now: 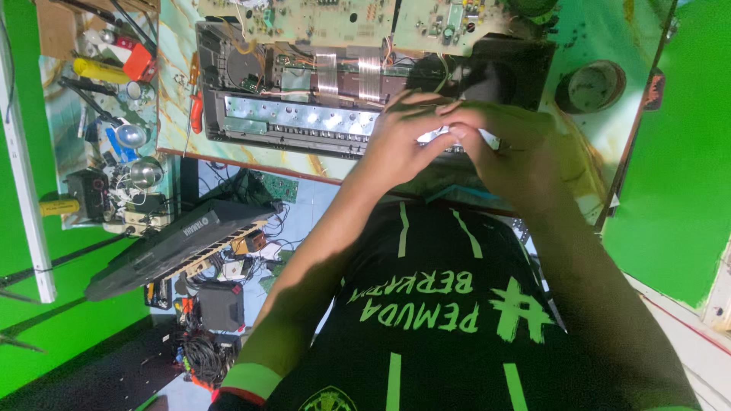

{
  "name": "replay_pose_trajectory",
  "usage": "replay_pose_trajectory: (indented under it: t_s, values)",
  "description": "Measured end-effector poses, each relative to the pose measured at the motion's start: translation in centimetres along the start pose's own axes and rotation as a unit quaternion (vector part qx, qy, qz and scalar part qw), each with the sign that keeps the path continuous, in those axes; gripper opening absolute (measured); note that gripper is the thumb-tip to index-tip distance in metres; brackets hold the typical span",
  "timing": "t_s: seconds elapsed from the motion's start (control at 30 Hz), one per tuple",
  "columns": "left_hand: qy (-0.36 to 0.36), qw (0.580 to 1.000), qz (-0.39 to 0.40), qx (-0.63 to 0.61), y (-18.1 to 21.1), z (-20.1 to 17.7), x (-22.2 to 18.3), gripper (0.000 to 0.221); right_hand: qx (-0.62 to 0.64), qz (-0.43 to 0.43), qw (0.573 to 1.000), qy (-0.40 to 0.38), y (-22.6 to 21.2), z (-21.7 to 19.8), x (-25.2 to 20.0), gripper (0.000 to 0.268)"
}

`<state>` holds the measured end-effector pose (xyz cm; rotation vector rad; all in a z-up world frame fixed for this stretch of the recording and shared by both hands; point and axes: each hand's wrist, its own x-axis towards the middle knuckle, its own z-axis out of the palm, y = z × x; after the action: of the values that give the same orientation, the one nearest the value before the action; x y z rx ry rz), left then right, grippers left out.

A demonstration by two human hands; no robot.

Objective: The person repairs an electronic keyboard on a workbench by using a screwdriver to remove and replace screws from the internal metal chassis, handling wires, and adjusting internal components.

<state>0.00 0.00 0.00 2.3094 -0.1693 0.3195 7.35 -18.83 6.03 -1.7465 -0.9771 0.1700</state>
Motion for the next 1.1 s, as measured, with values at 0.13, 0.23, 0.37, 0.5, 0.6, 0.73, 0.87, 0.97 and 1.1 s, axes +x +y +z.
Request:
replay_pose_trajectory:
  t_s: [0.13, 0.23, 0.37, 0.5, 0.6, 0.73, 0.87, 0.97, 1.1]
  values:
    - [-0.082, 0.995, -0.038, -0.048, 0.1, -1.0, -0.1, 0.033, 0.022, -0.011, 0.999, -0.031, 0.3, 0.0, 0.0, 0.017]
    - [-0.128, 0.987, -0.086, -0.042, 0.0, -1.0, -0.5, 0.028, 0.043, -0.008, 0.998, -0.051, 1.0, -0.3, 0.0, 0.016]
    - [-0.101, 0.988, -0.094, -0.067, 0.0, -0.3, 0.1, 0.027, 0.095, -0.018, 0.992, -0.081, 1.5, -1.1, 0.5, 0.019]
    - [0.049, 0.998, 0.034, 0.012, 0.3, 0.7, -0.5, 0.024, 0.149, -0.013, 0.981, -0.123, 2.3, -1.3, 0.5, 0.025]
    - [0.097, 0.994, -0.011, 0.052, 1.8, 1.9, -1.3, 0.02, 0.115, -0.003, 0.984, -0.139, 2.5, -1.5, 0.2, 0.027]
    - [0.115, 0.993, -0.021, 0.021, 2.3, 3.0, -1.3, 0.023, 0.255, 0.071, 0.959, -0.103, 2.6, -1.3, -0.9, 0.02]
    - [-0.071, 0.986, -0.094, -0.114, 0.1, 0.8, -0.9, 0.025, 0.192, 0.016, 0.971, -0.139, 3.6, -1.5, -0.2, 0.021]
    - [-0.1, 0.991, -0.043, -0.071, -1.0, 0.4, -0.3, 0.021, 0.173, 0.003, 0.971, -0.168, 4.3, -2.9, 0.4, 0.025]
    - [-0.01, 0.998, 0.043, -0.038, -1.0, 1.7, 0.1, 0.013, 0.152, 0.012, 0.968, -0.201, 3.2, -3.9, 1.6, 0.031]
